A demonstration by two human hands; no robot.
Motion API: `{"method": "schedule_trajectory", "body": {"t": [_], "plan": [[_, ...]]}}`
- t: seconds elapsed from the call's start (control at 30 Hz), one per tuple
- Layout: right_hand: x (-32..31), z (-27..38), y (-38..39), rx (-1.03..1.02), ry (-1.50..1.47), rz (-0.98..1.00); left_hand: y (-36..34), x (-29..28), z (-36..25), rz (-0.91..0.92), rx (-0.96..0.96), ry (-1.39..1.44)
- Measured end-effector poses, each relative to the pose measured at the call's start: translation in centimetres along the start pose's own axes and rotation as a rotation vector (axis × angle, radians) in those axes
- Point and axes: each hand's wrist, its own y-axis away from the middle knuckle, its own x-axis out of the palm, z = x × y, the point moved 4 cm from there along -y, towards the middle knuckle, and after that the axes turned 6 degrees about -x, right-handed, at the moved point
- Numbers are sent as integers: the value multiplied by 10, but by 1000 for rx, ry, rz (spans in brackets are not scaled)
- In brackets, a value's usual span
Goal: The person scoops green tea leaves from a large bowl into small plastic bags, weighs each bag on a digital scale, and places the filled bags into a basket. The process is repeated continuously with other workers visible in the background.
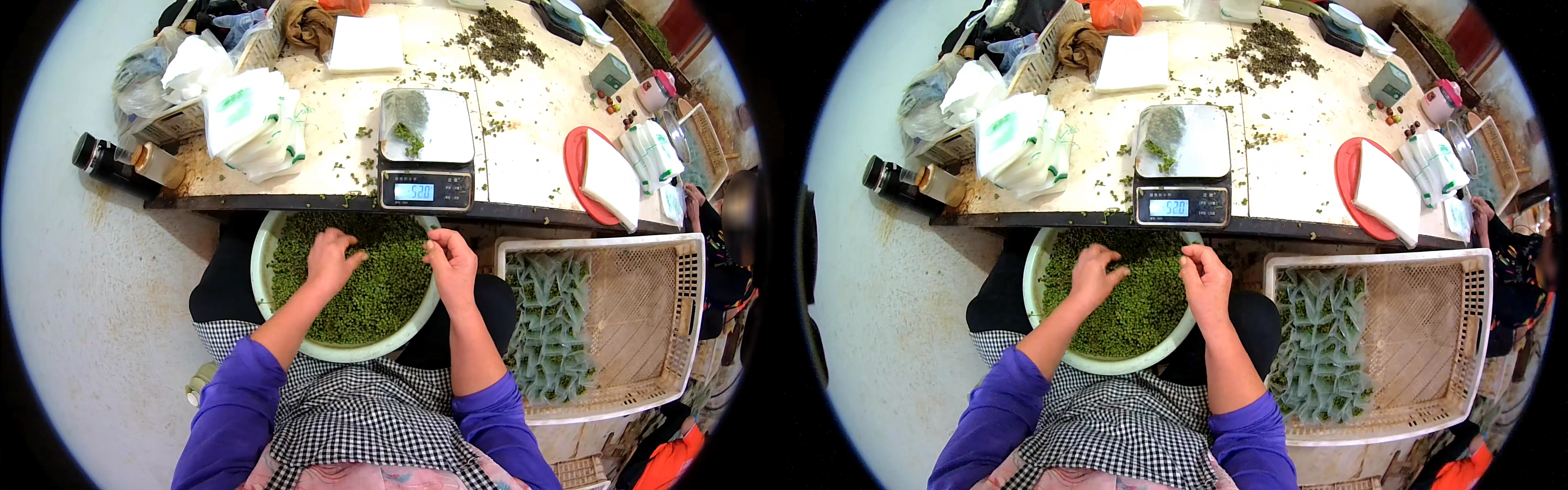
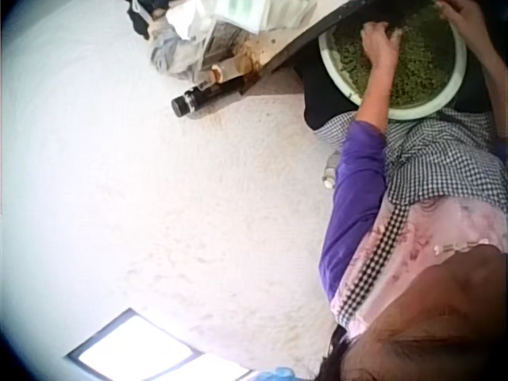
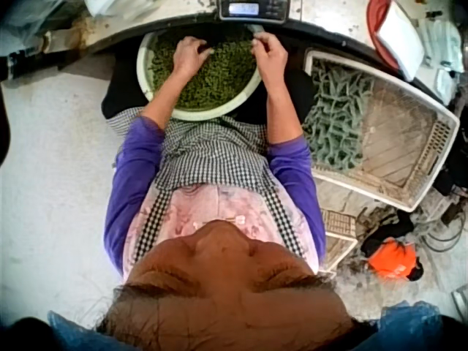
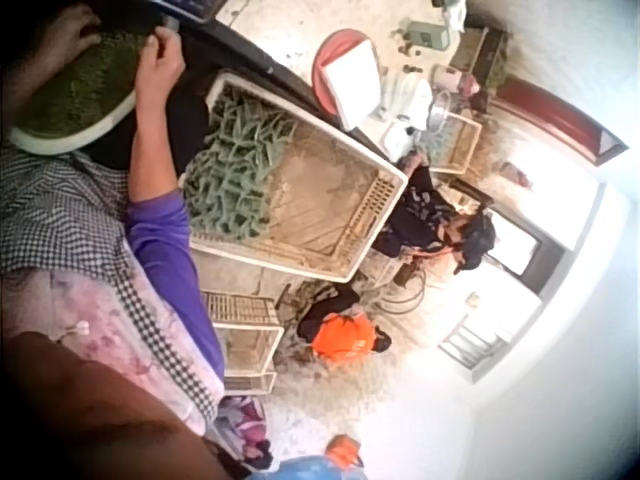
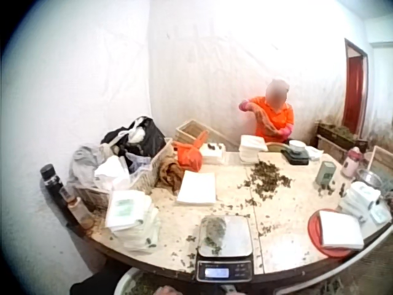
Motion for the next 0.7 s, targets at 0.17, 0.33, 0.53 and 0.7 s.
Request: {"method": "schedule_trajectory", "body": {"t": [0.17,0.33,0.53,0.7], "plan": [[1,-3,2,18,-5,4,11,10,-3,62,38,43],[0,-3,3,56,-50,-13,17,-34,-25,-118,72,188],[6,-5,2,61,-80,2,-11,-79,-71,-371,228,194],[4,-4,0,65,-80,-3,-55,-99,-118,-660,411,73]]}}
